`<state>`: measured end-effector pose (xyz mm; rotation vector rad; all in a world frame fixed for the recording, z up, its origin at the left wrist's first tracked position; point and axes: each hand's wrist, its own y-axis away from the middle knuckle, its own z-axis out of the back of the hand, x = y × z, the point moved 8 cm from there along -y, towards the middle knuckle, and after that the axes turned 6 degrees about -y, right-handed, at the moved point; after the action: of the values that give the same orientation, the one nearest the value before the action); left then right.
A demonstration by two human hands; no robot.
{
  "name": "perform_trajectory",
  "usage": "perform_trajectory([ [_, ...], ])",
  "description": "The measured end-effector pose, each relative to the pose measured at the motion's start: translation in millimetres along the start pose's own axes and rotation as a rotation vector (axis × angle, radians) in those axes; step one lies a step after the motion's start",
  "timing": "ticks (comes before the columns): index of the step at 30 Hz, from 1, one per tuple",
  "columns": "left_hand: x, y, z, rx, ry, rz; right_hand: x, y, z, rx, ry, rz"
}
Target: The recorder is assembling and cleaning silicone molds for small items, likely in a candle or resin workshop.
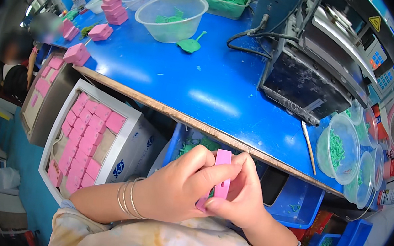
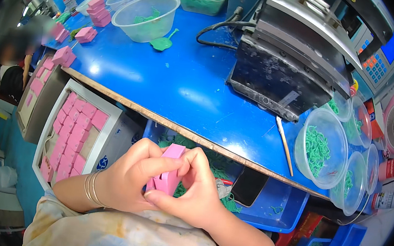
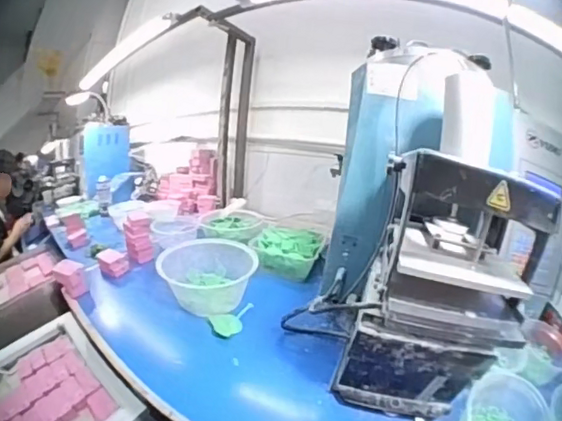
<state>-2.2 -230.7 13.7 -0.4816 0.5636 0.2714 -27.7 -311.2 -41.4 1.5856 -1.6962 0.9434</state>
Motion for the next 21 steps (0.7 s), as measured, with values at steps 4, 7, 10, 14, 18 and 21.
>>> perform_trajectory([
  [4, 6, -9, 26, -0.211, 0.137, 0.026, 3, 4, 24, -0.047, -0.238, -0.154],
  [7, 27, 3, 27, -0.347, 0.172, 0.134, 11, 5, 23, -0.215, -0.299, -0.099],
  [10, 18, 3, 21, -0.257, 0.019, 0.063, -1, 12, 34, -0.102, -0.158, -0.069],
  [14, 8, -7, 11, -0.128, 0.014, 0.126, 9, 11, 22, -0.113, -0.014, 0.024],
  [18, 7, -14, 3, -0.125, 0.041, 0.151, 15, 10, 17, -0.114, 0.318, 0.28],
  [21, 7, -15, -1, -0.134, -0.032, 0.098, 20, 7, 13, -0.071, 0.36, 0.306],
])
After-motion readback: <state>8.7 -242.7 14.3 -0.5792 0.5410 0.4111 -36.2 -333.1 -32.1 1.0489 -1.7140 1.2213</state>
